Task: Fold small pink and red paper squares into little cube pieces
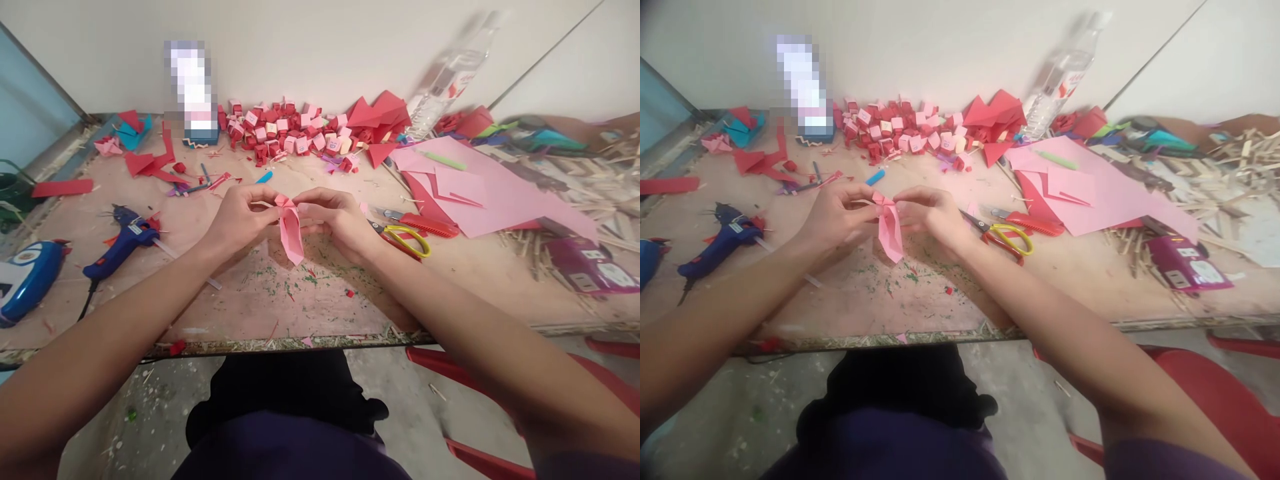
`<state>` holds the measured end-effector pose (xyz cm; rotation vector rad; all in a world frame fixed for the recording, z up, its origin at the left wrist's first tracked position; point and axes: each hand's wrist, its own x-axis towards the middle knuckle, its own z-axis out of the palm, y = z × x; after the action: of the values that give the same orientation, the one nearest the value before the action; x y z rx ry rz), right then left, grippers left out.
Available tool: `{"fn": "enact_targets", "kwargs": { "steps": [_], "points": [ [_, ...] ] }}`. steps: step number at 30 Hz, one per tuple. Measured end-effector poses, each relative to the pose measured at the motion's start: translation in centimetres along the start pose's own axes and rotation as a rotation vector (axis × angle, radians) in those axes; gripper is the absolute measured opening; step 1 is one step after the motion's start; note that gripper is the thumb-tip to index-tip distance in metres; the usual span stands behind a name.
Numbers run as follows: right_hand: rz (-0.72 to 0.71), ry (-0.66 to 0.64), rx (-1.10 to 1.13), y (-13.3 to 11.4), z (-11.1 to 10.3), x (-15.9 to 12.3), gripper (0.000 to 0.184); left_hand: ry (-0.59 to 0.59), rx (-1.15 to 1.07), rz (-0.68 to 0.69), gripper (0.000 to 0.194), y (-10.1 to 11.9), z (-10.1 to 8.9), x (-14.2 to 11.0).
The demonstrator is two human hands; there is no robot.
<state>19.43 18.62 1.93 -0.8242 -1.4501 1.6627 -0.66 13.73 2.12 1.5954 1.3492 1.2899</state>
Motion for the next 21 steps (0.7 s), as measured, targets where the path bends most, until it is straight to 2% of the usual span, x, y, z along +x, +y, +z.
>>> {"fn": "enact_targets", "kwargs": {
  "steps": [7, 13, 21],
  "points": [
    [0.061, -0.021, 0.025, 0.5, -0.3, 0.3, 0.019, -0.005, 0.061, 0.008, 0.009, 0.7, 0.1, -0.5],
    [0.065, -0.004, 0.01, 0.5, -0.2, 0.2, 0.016, -0.039, 0.175, 0.042, 0.01, 1.2, 0.1, -0.8],
    [0.038, -0.008, 0.004, 0.2, 0.0, 0.1, 0.015, -0.003, 0.2, 0.016, 0.014, 1.5, 0.2, -1.2]
  ]
}}
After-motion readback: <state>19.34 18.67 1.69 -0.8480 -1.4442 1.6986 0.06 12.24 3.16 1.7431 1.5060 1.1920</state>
